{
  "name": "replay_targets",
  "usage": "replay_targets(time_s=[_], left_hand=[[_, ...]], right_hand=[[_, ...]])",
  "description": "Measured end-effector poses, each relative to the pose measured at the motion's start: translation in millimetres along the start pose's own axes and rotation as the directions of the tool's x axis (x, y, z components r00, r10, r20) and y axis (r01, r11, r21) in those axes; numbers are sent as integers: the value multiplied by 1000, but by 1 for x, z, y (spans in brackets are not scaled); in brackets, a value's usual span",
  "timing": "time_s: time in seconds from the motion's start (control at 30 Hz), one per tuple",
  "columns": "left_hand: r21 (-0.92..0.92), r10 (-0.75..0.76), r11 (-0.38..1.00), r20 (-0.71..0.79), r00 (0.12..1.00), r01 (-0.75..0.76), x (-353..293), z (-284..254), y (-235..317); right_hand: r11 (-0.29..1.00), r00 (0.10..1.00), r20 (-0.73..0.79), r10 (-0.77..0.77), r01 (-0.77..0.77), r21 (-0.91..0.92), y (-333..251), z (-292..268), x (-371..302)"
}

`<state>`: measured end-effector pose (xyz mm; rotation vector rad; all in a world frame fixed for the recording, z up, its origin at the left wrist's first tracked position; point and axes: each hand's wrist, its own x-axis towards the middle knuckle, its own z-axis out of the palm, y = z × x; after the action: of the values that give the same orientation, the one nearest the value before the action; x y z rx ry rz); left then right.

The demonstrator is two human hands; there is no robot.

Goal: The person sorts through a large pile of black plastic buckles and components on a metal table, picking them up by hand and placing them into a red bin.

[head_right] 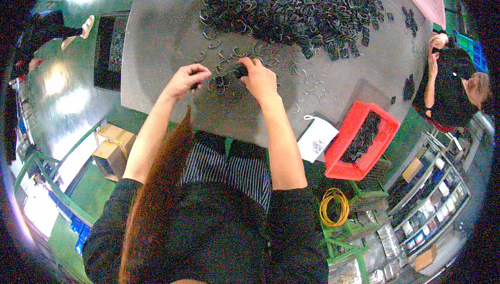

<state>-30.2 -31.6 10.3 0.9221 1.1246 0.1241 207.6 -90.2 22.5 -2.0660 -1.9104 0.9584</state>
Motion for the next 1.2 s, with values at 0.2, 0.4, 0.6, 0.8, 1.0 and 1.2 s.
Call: replay_targets(time_s=[0.2,0.4,0.6,0.8,1.0,1.2], left_hand=[[715,342,695,-236,909,-76,0,50,-7],[178,-123,974,-122,985,143,-1,27,18],[400,-11,909,-256,967,116,-2,2,14],[193,-121,967,-233,965,168,-4,-7,24],[334,120,935,21,993,-120,-5,55,55],[500,594,657,117,796,-564,-10,254,79]], right_hand=[[999,997,-52,48,-48,10,2,1,-3],[580,952,140,271,-278,766,17,-17,-18],[193,916,283,285,-344,919,31,-27,-42],[-404,953,295,69,-244,882,43,-16,-65],[-305,926,354,131,-302,903,37,-12,-82],[-613,925,244,290,-17,790,78,-33,-163]])
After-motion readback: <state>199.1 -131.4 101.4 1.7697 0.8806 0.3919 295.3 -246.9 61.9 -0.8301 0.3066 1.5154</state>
